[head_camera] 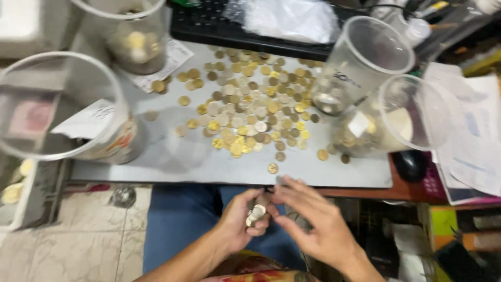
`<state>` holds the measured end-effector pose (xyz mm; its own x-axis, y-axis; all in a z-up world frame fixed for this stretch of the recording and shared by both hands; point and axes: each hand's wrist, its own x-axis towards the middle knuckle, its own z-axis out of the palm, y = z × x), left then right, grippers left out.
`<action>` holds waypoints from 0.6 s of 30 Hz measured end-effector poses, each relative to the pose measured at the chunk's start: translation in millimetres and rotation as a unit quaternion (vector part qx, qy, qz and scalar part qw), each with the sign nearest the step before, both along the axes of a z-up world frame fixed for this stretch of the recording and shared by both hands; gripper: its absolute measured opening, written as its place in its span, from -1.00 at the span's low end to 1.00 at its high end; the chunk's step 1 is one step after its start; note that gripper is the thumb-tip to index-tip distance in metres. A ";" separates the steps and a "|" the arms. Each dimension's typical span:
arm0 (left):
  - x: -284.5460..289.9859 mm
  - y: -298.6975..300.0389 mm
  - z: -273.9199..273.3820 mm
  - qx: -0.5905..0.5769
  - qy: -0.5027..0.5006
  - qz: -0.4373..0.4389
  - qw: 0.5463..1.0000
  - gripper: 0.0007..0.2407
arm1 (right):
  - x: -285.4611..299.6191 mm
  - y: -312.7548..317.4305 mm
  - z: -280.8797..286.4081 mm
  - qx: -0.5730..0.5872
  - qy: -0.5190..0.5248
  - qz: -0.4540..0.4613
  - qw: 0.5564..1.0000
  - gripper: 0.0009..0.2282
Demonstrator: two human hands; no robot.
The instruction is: Sorting and counting a large pile of coins on a desk and placing them into plastic containers
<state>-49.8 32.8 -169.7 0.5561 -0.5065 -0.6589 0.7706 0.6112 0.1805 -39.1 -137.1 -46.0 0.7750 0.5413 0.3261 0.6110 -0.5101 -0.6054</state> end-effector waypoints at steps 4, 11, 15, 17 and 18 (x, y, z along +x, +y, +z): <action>-1.0 3.4 -1.3 -0.020 -0.015 0.010 1.000 -0.69 | 30.5 -11.7 -9.8 -0.098 -0.030 -0.091 0.991 -0.47; -1.5 7.5 -9.9 -0.018 0.019 0.026 0.999 -0.79 | -5.4 3.1 -3.8 -0.011 0.038 0.008 0.999 -0.54; -2.4 13.4 0.2 0.005 -0.002 0.027 1.000 -0.70 | 20.3 26.7 -6.1 -0.019 -0.007 0.026 0.999 -0.42; -2.5 17.7 -4.0 -0.014 -0.018 0.043 0.999 -0.80 | 39.0 37.8 -13.1 -0.108 -0.040 0.014 0.993 -0.38; -3.6 19.5 -1.4 -0.012 -0.022 0.044 0.999 -0.80 | 34.2 37.5 -13.9 -0.106 -0.044 0.014 0.993 -0.38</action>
